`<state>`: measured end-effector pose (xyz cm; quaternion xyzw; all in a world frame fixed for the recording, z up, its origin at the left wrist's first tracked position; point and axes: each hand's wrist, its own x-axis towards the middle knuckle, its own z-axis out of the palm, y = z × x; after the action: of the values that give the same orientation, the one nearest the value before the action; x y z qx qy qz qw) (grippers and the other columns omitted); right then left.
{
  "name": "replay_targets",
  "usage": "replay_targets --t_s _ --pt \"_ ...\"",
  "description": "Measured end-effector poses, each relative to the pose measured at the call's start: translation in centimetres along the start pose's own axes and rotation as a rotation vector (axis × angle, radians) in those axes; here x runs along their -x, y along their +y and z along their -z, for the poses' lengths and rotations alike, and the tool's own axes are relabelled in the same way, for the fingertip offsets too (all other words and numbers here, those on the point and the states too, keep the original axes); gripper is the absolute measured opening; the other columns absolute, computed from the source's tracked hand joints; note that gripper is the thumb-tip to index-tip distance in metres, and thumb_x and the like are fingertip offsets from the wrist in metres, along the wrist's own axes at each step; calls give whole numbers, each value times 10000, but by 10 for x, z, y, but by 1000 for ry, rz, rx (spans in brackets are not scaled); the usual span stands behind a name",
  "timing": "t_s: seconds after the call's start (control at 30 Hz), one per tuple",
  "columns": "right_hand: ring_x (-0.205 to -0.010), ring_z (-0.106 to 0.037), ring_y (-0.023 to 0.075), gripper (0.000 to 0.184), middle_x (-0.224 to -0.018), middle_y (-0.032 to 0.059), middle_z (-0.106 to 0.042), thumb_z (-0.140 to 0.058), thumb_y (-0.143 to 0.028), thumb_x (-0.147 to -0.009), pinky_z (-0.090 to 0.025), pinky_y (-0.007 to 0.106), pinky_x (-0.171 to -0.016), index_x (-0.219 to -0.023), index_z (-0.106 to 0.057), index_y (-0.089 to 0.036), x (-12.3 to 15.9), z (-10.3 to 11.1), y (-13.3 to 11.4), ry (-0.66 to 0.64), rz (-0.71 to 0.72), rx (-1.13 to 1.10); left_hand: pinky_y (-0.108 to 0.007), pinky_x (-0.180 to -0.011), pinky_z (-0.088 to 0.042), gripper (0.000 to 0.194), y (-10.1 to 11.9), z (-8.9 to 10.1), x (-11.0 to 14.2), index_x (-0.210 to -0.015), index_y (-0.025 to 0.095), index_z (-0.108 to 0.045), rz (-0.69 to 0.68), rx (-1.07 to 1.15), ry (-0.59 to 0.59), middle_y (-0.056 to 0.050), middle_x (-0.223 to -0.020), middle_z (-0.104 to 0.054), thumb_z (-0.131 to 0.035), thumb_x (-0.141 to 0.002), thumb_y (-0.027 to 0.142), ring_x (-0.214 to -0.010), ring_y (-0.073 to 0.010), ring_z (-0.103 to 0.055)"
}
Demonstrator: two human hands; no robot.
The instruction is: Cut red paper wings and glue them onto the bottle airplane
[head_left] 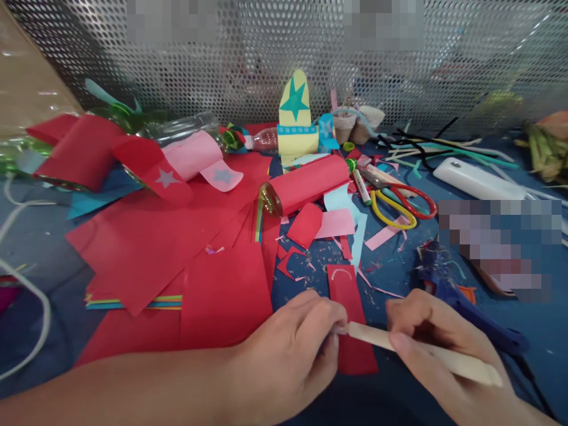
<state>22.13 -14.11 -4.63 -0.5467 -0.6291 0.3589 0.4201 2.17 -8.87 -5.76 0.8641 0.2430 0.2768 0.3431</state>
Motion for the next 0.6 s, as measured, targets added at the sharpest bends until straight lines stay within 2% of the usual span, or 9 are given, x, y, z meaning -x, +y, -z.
replay_targets --t_s 0.13,0.23,0.37,0.6 --pt "-451 -501 118 222 -538 -30 -541 -481 -369 -926 -406 220 -419 -774 -577 -239 -1 3 4 -36 -88 -201 -246 -682 -512 127 -4 -4 5 -981 175 -450 28 11 36 -34 -842 -576 -396 -903 90 -755 -135 -562" --pt "-463 -544 127 284 -525 -23 -572 -406 -355 -963 -452 239 -466 -783 -589 -233 -2 2 6 -30 -120 -311 -229 -680 -509 97 -7 -7 8 -985 183 -450 28 25 58 -25 -840 -589 -400 -925 123 -742 -128 -579" --pt "-524 -556 123 268 -529 -42 -545 -396 -292 -973 -468 239 -533 -753 -542 -243 0 -1 5 -32 -42 -251 -207 -637 -497 71 -7 -8 8 -951 181 -456 29 43 51 -14 -802 -588 -403 -931 138 -698 -120 -580" --pt "-538 -530 109 257 -569 -37 -522 -416 -305 -964 -448 210 -516 -752 -548 -246 0 -3 1 -43 68 -63 -194 -573 -479 98 -6 -6 6 -914 181 -456 -3 26 -36 -14 -763 -583 -370 -931 138 -645 -117 -561"
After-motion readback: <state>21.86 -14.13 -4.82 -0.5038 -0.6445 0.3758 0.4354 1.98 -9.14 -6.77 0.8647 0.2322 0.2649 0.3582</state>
